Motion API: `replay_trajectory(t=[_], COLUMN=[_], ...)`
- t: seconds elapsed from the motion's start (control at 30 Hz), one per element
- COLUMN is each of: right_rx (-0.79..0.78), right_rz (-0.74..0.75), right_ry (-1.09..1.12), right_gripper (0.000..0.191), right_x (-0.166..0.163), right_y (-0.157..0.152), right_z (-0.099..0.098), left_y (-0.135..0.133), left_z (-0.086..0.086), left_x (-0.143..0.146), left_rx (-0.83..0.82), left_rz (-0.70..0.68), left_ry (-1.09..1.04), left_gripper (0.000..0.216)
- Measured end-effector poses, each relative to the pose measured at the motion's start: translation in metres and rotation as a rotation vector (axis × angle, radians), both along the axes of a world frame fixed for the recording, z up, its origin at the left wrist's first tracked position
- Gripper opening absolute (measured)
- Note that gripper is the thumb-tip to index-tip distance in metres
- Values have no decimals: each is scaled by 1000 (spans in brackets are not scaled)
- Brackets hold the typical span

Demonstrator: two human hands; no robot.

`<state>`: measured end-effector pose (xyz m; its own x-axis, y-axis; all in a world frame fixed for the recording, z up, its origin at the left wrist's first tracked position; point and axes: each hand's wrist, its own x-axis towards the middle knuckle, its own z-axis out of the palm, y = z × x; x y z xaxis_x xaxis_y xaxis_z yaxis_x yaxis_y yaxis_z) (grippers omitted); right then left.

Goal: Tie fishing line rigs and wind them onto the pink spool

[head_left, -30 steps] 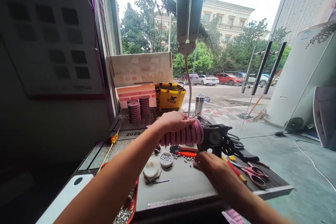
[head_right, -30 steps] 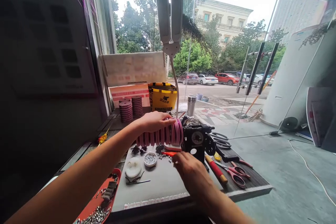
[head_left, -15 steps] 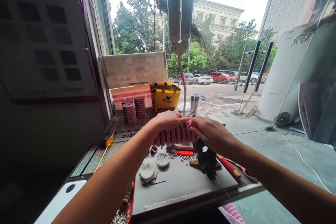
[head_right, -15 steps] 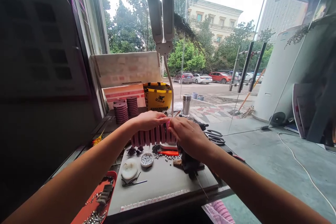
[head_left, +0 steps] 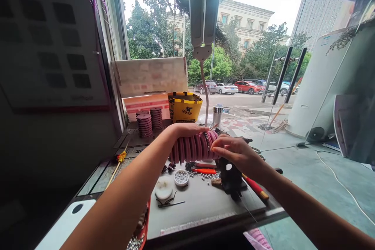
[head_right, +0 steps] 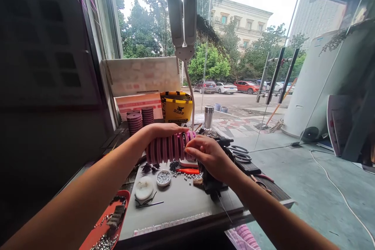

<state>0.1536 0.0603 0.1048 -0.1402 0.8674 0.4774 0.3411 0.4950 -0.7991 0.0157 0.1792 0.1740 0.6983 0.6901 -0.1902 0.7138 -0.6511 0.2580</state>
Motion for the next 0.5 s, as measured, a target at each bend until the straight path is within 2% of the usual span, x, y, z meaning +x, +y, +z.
replay_trajectory(t=[0.1,0.23,0.5], right_rx=[-29,-17,128], right_rz=[2,3,-161], right_ry=[99,103,-217], right_gripper=[26,25,19], right_x=[-2,-4,-4], right_y=[2,4,2], right_z=[-2,-2,-1], left_y=[1,0,1], left_z=[1,0,-1], left_x=[0,-1,-1], left_rx=[-22,-34,-33], left_rz=[11,36,42], left_ry=[6,-2,-48], left_gripper=[59,60,58])
